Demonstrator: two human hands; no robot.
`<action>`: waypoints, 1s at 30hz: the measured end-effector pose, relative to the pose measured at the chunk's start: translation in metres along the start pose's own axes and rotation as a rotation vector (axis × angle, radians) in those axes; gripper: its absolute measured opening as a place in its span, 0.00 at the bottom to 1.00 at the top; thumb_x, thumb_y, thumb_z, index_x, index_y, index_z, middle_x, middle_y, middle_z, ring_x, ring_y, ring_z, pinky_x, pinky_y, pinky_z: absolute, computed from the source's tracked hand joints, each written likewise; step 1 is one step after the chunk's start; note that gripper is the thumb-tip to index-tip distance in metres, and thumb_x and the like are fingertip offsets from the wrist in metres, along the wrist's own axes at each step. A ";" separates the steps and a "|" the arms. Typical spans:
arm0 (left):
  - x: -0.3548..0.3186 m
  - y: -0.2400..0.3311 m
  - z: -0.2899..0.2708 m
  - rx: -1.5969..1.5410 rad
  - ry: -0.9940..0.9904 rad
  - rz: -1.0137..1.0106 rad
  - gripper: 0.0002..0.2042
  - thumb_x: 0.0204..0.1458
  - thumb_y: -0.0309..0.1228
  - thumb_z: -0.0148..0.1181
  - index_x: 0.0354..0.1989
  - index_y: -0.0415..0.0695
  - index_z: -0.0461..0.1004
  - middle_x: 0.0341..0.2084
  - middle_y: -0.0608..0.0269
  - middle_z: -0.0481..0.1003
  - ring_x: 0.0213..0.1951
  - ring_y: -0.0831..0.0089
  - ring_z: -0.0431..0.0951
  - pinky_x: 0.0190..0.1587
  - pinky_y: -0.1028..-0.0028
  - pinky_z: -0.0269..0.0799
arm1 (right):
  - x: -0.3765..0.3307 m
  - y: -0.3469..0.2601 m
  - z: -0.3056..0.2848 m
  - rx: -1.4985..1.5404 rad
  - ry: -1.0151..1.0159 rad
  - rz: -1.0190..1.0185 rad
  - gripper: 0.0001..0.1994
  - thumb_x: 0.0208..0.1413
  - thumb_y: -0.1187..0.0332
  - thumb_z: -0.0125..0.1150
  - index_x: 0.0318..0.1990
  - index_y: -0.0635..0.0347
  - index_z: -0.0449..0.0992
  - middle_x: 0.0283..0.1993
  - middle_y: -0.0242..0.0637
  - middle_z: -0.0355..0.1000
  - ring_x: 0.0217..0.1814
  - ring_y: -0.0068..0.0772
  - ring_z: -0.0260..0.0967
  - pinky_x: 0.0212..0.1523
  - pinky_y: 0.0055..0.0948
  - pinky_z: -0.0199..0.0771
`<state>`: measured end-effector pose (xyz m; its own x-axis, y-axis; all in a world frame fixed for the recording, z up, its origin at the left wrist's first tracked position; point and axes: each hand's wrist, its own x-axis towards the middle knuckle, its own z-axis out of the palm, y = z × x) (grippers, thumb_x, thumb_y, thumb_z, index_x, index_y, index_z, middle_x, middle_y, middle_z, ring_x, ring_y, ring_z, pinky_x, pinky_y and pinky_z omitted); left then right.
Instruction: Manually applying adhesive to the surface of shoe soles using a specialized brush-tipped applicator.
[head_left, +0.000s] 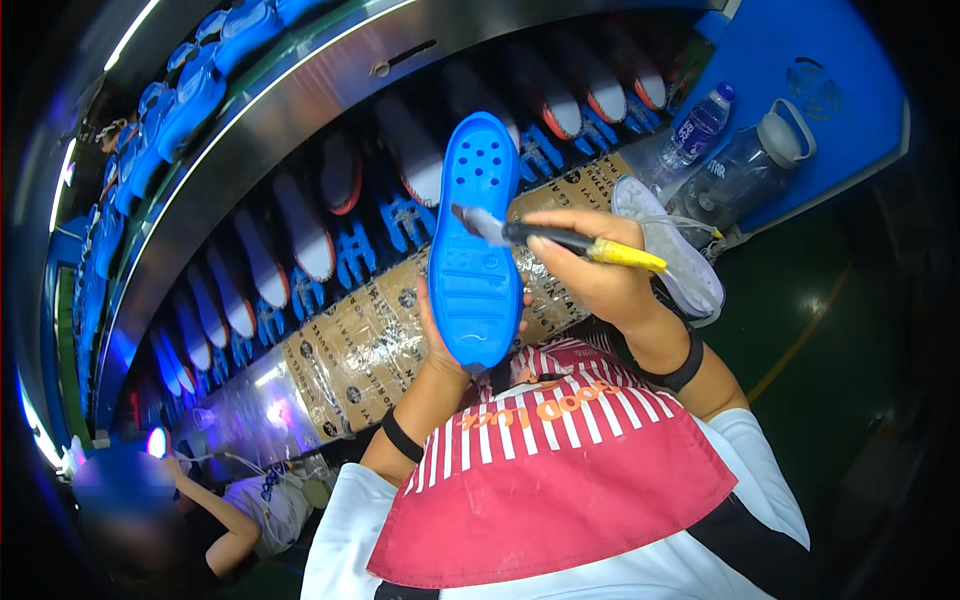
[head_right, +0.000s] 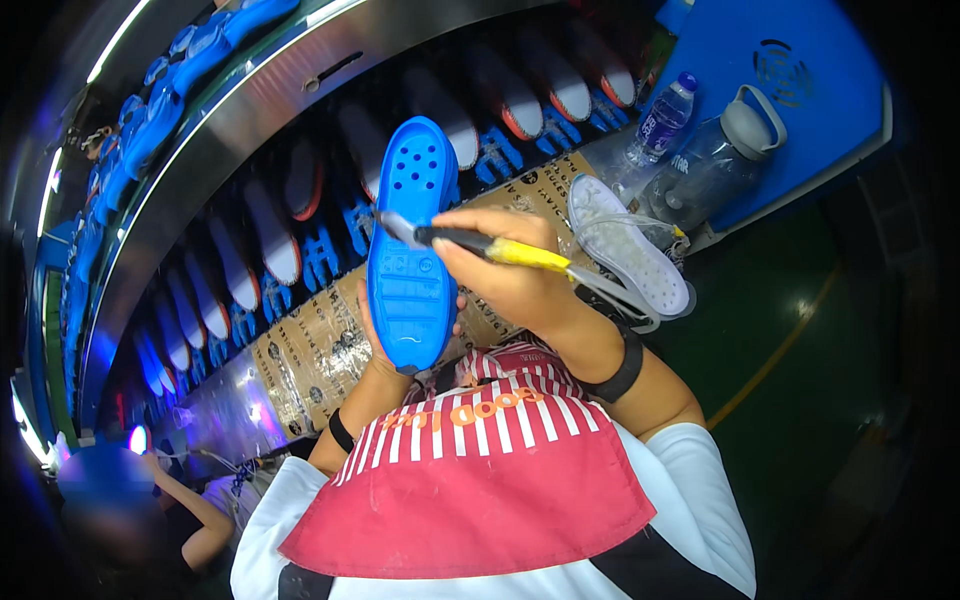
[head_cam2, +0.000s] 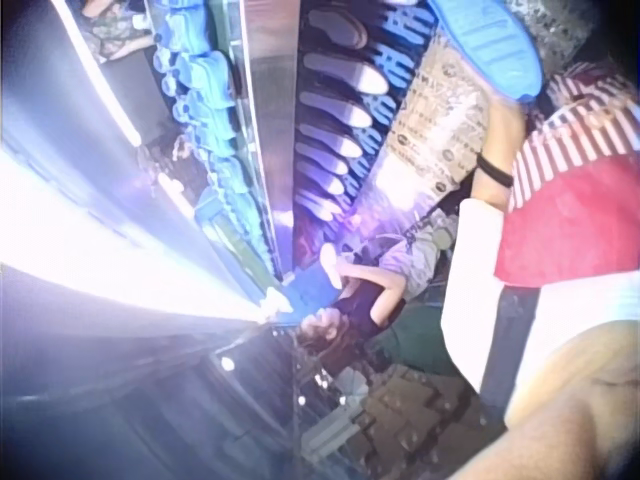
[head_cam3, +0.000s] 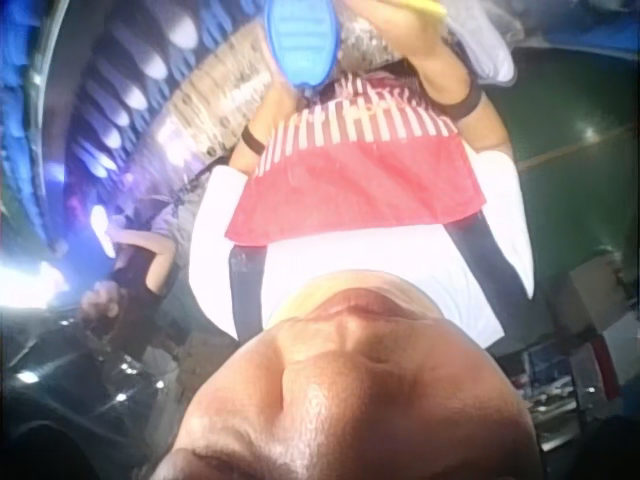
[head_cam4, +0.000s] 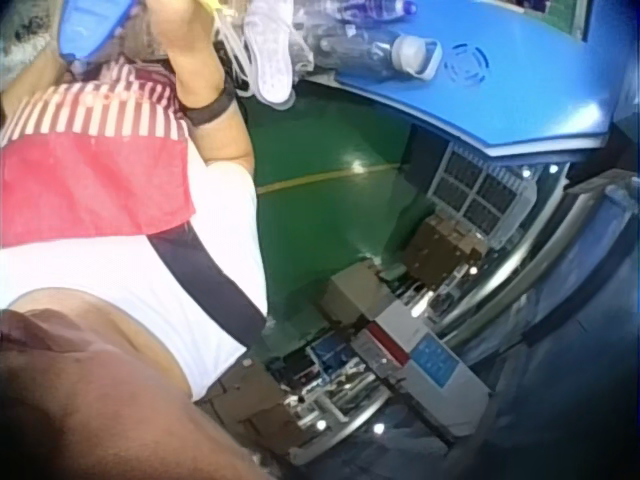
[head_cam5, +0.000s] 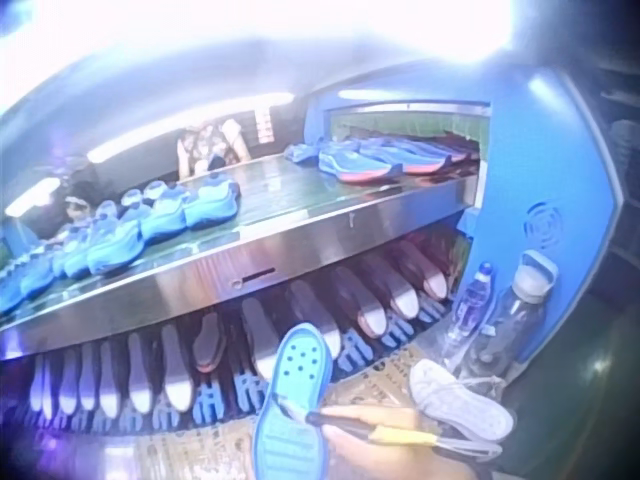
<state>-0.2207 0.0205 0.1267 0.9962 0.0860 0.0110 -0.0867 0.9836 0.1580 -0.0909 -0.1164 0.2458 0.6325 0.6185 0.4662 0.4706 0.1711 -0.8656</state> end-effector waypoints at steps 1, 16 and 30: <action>0.003 0.000 0.010 0.003 0.002 -0.023 0.44 0.47 0.68 0.41 0.63 0.45 0.54 0.53 0.39 0.64 0.50 0.38 0.68 0.41 0.43 0.73 | 0.006 -0.004 0.001 0.042 0.045 0.020 0.10 0.47 0.76 0.61 0.39 0.67 0.77 0.29 0.37 0.76 0.27 0.19 0.70 0.28 0.18 0.67; 0.034 -0.007 0.033 0.104 0.061 0.197 0.36 0.48 0.60 0.40 0.63 0.49 0.57 0.58 0.56 0.63 0.58 0.59 0.66 0.59 0.57 0.62 | 0.023 -0.003 0.006 -0.228 0.039 -0.435 0.11 0.40 0.72 0.64 0.34 0.64 0.76 0.25 0.38 0.71 0.28 0.39 0.68 0.29 0.32 0.69; 0.037 -0.008 0.037 0.047 0.021 0.262 0.35 0.49 0.58 0.41 0.61 0.47 0.59 0.56 0.54 0.65 0.56 0.58 0.67 0.59 0.59 0.61 | 0.015 -0.004 0.001 -0.329 0.087 -0.428 0.13 0.38 0.76 0.64 0.36 0.65 0.77 0.23 0.39 0.70 0.24 0.37 0.67 0.27 0.32 0.67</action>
<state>-0.1828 0.0100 0.1622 0.9394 0.3408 0.0371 -0.3412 0.9188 0.1982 -0.0839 -0.1067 0.2563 0.3844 0.4783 0.7896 0.8557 0.1363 -0.4991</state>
